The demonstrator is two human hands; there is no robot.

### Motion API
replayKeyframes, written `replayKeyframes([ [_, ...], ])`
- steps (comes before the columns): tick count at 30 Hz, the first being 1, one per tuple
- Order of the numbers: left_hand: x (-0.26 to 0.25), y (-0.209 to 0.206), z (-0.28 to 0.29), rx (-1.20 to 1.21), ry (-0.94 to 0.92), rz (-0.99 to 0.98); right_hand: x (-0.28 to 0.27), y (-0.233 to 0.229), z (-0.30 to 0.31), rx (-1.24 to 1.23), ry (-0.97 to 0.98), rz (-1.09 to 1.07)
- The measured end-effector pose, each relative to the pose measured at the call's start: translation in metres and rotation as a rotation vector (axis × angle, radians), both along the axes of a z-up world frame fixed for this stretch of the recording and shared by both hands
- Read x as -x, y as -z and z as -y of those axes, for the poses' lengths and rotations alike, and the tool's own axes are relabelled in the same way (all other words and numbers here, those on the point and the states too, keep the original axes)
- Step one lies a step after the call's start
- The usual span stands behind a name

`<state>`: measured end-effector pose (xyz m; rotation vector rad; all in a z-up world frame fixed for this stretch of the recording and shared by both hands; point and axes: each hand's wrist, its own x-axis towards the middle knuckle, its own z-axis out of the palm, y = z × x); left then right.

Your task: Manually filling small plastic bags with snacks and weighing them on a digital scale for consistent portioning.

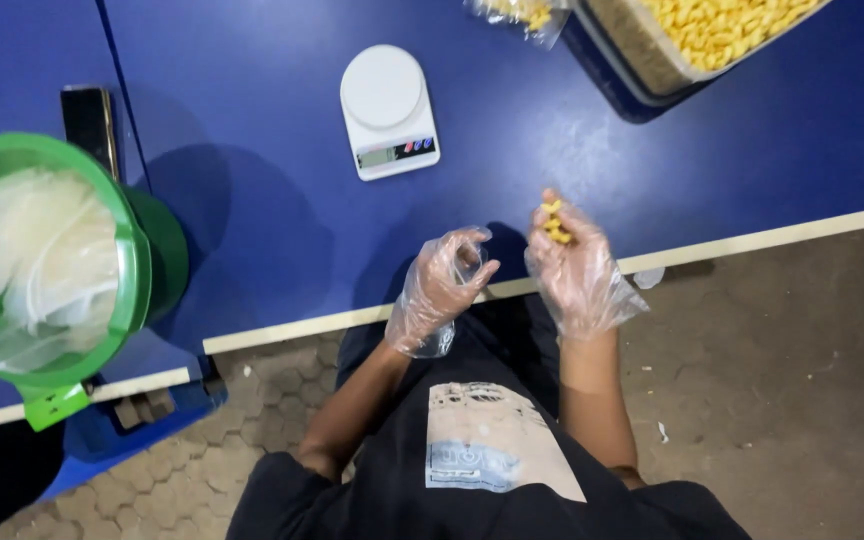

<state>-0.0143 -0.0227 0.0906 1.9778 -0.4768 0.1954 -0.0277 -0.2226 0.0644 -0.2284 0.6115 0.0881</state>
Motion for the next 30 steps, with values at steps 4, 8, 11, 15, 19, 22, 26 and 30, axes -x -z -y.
replayKeyframes([
  [4, 0.01, 0.008, -0.008, 0.001, -0.008, -0.043, 0.02, -0.044, -0.033, 0.244, -0.124, 0.047],
  [8, 0.016, 0.004, -0.012, 0.01, 0.022, -0.049, 0.031, -0.047, -0.043, 0.484, -0.237, 0.267],
  [11, 0.016, -0.013, -0.017, 0.064, 0.069, -0.067, 0.039, -0.043, -0.05, 0.554, -0.29, 0.34],
  [15, 0.009, -0.026, -0.025, 0.109, 0.128, -0.018, 0.037, -0.087, -0.076, 0.681, -0.332, 0.375],
  [19, 0.008, -0.022, -0.028, 0.238, 0.19, -0.044, 0.036, -0.084, -0.079, 0.926, -0.389, 0.387],
  [22, 0.014, -0.024, -0.035, 0.269, 0.204, -0.057, 0.042, -0.053, -0.067, 1.558, -0.768, 0.716],
  [26, 0.015, -0.009, -0.047, 0.282, 0.151, -0.063, 0.03, -0.029, -0.072, 0.922, -0.415, 0.356],
  [30, 0.018, 0.004, -0.054, 0.264, 0.052, -0.095, 0.003, -0.02, -0.08, 0.336, -0.053, 0.04],
])
